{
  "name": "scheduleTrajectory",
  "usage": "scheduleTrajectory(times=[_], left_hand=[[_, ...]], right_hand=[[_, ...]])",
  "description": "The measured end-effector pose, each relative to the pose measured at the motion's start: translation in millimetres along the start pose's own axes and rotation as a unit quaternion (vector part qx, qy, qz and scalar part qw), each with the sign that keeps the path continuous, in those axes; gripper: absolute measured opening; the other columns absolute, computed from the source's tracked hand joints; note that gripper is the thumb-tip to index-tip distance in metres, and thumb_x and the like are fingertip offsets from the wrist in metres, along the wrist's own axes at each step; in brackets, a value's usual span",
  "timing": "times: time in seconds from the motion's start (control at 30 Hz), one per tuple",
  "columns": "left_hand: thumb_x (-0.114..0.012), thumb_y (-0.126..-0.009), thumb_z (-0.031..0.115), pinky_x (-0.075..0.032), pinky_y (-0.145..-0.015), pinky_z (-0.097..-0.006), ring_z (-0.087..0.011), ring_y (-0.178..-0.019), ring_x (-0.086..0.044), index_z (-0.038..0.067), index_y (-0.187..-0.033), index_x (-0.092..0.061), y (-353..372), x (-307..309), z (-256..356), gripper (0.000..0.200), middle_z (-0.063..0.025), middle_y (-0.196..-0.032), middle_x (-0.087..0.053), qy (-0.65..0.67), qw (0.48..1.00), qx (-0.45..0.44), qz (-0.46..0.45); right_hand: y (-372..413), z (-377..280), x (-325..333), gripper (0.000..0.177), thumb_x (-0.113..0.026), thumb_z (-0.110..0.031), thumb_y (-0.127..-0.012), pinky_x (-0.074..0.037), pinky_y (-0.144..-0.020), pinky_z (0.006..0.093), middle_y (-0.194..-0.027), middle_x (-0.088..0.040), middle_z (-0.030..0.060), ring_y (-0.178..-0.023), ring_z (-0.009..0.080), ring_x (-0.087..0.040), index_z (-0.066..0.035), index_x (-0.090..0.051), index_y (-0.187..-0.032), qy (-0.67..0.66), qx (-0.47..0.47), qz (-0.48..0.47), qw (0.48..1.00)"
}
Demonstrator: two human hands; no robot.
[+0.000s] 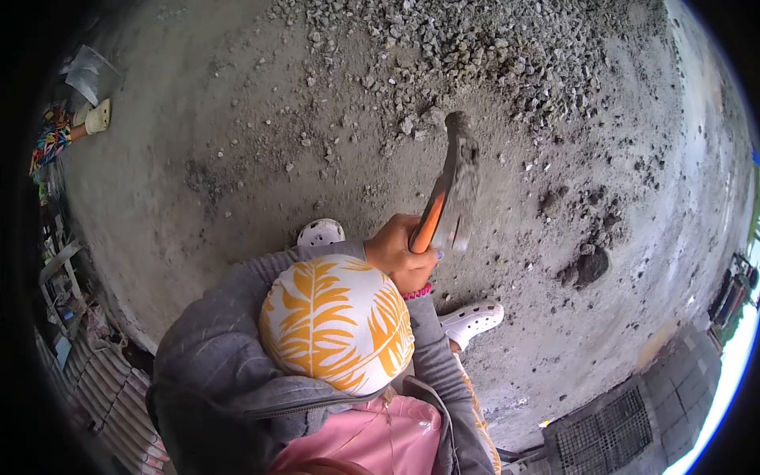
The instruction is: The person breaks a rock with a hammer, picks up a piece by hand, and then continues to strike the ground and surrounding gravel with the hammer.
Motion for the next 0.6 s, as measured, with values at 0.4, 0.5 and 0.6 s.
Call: scheduleTrajectory(times=[0.4, 0.5, 0.6], left_hand=[[-0.059, -0.072, 0.006, -0.045, -0.055, -0.0272, -0.0132, -0.061, -0.057, -0.003, -0.089, -0.057, 9.6, -1.5, -78.7, 0.020, -0.0060, -0.074, -0.058, 0.249, 0.944, 0.185, 0.114], [-0.063, -0.069, 0.014, -0.043, -0.053, -0.0289, -0.0144, -0.055, -0.055, 0.000, -0.095, -0.058, -7.7, -9.0, -47.1, 0.030, -0.0062, -0.068, -0.058, 0.149, 0.984, 0.088, 0.042], [-0.064, -0.071, 0.018, -0.046, -0.074, -0.0310, -0.0209, -0.081, -0.059, -0.002, -0.094, -0.056, -28.3, -21.3, -0.7, 0.031, -0.0139, -0.101, -0.059, -0.068, 0.995, -0.041, -0.065]], right_hand=[[14.3, 54.6, -6.4, 0.030, -0.066, -0.003, -0.071, -0.044, -0.064, 0.0227, -0.080, -0.060, 0.0030, -0.072, 0.0088, -0.056, -0.001, -0.053, -0.098, 0.025, -0.175, -0.015, 0.984], [-4.4, 9.6, 3.2, 0.024, -0.055, -0.002, -0.077, -0.046, -0.068, 0.0242, -0.086, -0.058, 0.0064, -0.080, 0.0139, -0.056, 0.002, -0.052, -0.100, -0.053, -0.078, 0.002, 0.996], [-11.9, 4.4, 48.3, 0.021, -0.057, -0.002, -0.075, -0.044, -0.060, 0.0225, -0.079, -0.058, 0.0038, -0.072, 0.0083, -0.054, 0.002, -0.051, -0.095, -0.032, -0.137, -0.066, 0.988]])
Point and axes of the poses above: each hand's wrist, its own y-axis away from the middle knuckle, its own x-axis out of the back of the hand, z = x × y, the point moved 7 cm from there along -y, towards the middle knuckle
